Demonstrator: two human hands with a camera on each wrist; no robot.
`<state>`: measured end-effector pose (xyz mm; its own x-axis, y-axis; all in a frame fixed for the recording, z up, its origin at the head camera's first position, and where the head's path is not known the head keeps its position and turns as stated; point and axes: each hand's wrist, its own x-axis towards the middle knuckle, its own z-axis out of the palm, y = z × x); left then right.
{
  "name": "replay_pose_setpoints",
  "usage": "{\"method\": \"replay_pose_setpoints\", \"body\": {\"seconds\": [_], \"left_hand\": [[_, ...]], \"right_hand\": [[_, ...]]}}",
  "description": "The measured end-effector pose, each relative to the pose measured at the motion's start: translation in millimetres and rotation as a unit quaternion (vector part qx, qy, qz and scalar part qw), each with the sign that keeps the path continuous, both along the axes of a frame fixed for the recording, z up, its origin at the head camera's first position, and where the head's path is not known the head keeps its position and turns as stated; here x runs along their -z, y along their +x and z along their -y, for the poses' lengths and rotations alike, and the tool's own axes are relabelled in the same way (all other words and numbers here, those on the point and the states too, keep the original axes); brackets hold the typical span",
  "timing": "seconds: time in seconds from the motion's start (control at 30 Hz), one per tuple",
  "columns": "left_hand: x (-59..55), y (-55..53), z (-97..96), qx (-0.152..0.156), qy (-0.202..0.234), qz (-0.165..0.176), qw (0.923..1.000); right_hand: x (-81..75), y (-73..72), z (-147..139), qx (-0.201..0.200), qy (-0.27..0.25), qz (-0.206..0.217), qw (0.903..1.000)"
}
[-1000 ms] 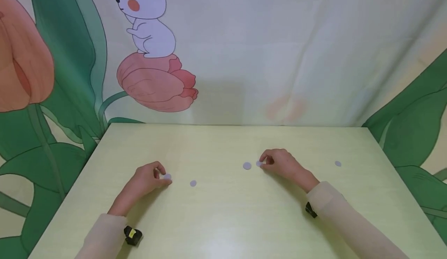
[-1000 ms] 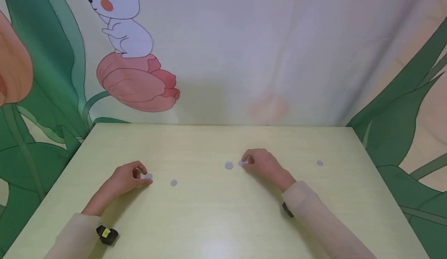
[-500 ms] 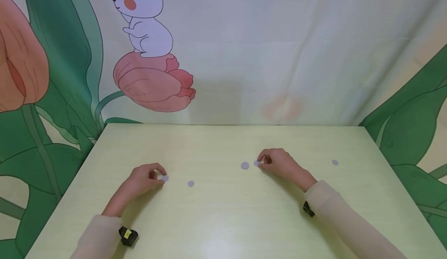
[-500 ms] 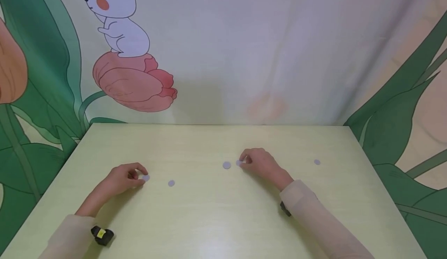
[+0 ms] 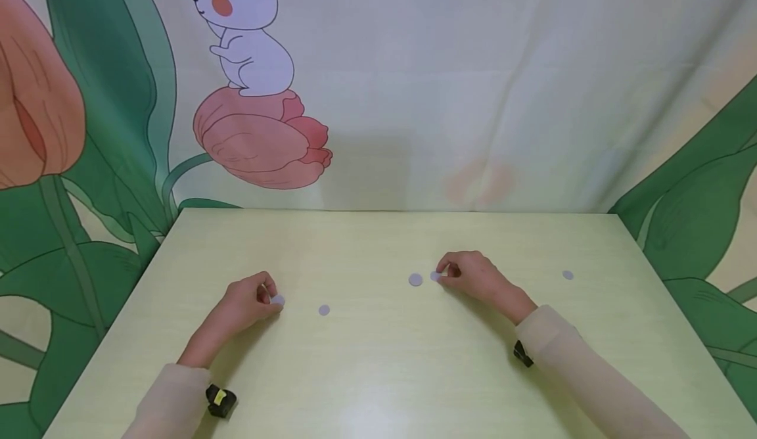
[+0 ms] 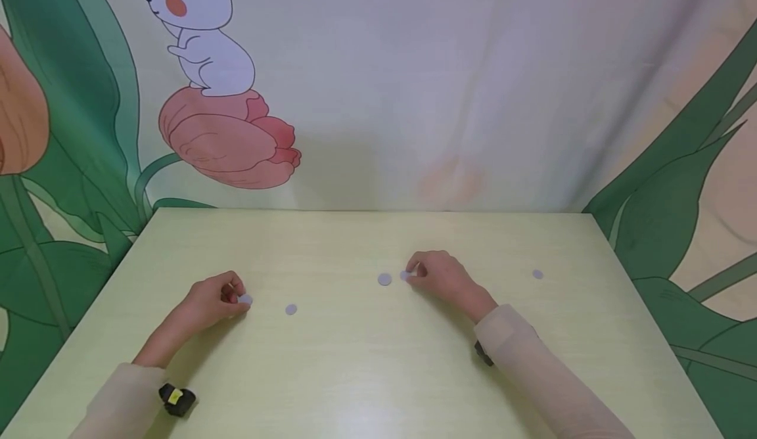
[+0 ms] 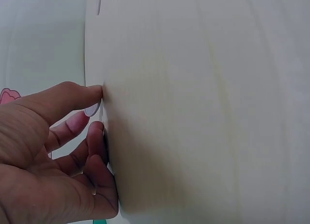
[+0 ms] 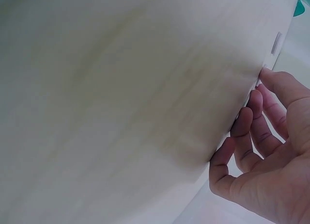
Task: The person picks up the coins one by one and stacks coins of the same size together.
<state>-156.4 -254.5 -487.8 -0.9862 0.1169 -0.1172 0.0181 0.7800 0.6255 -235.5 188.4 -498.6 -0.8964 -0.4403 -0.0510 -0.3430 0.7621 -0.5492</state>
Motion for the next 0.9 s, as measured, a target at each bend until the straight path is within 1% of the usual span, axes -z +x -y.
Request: {"method": "replay_pose_setpoints", "body": {"seconds": [0.17, 0.4, 0.6, 0.9], "left_hand": [[0.4, 0.0, 0.2, -0.001, -0.004, -0.006, 1.0000], [-0.4, 0.4, -2.9, 0.012, 0.003, -0.012, 0.9998], [-2.5, 1.9, -5.9, 0.010, 0.001, -0.004, 0.9999], [-0.8, 3.1, -3.1, 0.005, 0.002, 0.002, 1.0000]], "right_hand": [[0.6, -0.9, -0.4, -0.003, -0.003, -0.006, 1.0000], [0.6, -1.8, -0.9, -0.002, -0.005, -0.005, 1.0000], [0.2, -0.8, -0.5, -0.002, -0.003, -0.003, 1.0000], [1.6, -0.3, 0.0, -0.003, -0.002, -0.010, 0.9999]]}}
